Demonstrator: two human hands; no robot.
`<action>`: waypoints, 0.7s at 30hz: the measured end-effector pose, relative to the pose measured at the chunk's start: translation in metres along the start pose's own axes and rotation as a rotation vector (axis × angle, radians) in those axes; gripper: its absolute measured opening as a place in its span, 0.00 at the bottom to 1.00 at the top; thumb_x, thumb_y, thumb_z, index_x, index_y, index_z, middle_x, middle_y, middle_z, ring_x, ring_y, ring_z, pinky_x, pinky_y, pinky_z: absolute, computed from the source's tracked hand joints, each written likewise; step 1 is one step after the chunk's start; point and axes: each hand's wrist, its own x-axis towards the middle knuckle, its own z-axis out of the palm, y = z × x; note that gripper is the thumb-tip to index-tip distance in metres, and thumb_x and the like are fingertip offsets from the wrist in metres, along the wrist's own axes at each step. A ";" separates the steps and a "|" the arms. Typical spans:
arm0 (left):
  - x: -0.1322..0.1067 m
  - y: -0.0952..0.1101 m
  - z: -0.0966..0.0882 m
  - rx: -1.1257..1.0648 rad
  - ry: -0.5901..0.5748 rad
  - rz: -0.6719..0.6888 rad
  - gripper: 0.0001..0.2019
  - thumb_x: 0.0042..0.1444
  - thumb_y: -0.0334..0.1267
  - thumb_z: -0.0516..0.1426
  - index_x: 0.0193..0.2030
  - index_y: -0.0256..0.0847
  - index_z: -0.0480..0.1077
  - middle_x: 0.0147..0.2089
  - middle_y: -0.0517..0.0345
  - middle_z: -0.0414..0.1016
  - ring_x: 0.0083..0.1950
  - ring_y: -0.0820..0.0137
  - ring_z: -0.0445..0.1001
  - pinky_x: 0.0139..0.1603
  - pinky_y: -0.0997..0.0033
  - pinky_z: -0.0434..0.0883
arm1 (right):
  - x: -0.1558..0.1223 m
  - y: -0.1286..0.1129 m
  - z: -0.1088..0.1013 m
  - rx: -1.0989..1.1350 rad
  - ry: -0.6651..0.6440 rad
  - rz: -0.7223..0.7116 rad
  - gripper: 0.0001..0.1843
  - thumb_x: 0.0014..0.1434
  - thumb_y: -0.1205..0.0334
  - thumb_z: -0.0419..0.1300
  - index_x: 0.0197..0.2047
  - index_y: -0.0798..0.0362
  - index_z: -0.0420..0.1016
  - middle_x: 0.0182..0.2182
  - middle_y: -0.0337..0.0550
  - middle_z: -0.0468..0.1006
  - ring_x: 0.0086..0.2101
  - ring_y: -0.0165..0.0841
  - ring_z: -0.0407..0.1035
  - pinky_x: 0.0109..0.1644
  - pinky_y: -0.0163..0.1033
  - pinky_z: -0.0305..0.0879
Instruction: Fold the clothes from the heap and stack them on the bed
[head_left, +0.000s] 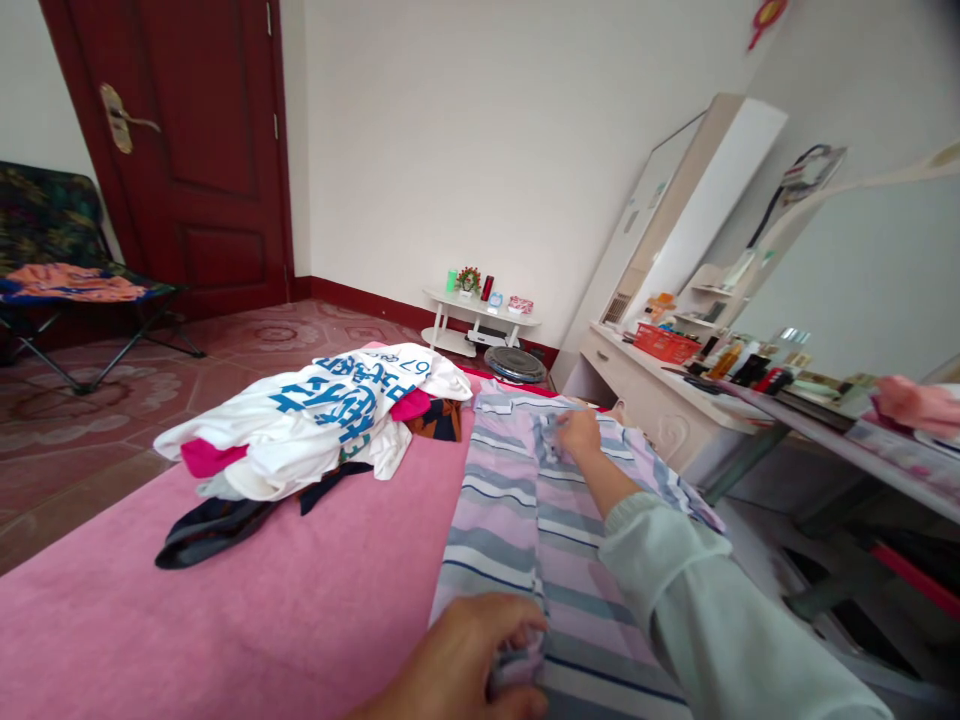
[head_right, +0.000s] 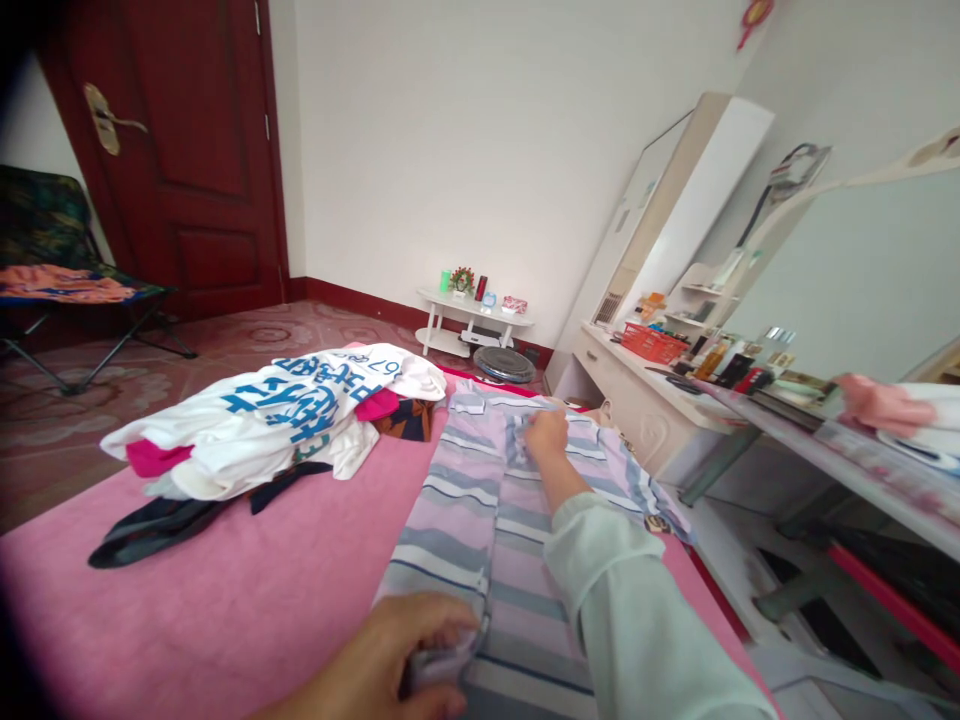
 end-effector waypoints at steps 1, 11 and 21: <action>0.000 0.000 0.000 -0.013 -0.063 0.000 0.22 0.45 0.37 0.63 0.50 0.42 0.71 0.40 0.56 0.77 0.37 0.69 0.73 0.35 0.77 0.67 | -0.001 -0.003 0.003 0.003 0.004 0.001 0.15 0.43 0.77 0.55 0.32 0.58 0.80 0.44 0.57 0.75 0.46 0.46 0.70 0.50 0.46 0.64; 0.016 -0.027 -0.028 0.277 0.063 0.117 0.17 0.49 0.28 0.57 0.46 0.46 0.71 0.47 0.56 0.71 0.49 0.65 0.67 0.49 0.67 0.65 | 0.028 -0.065 0.063 0.265 -0.185 0.070 0.15 0.54 0.73 0.51 0.42 0.58 0.75 0.33 0.44 0.80 0.31 0.30 0.75 0.37 0.33 0.70; 0.021 -0.035 -0.024 0.374 -0.014 0.103 0.18 0.49 0.30 0.58 0.47 0.48 0.70 0.49 0.57 0.69 0.50 0.64 0.65 0.49 0.63 0.64 | 0.010 -0.075 0.099 0.273 -0.398 0.182 0.21 0.48 0.61 0.63 0.46 0.57 0.74 0.16 0.37 0.74 0.18 0.30 0.69 0.25 0.31 0.64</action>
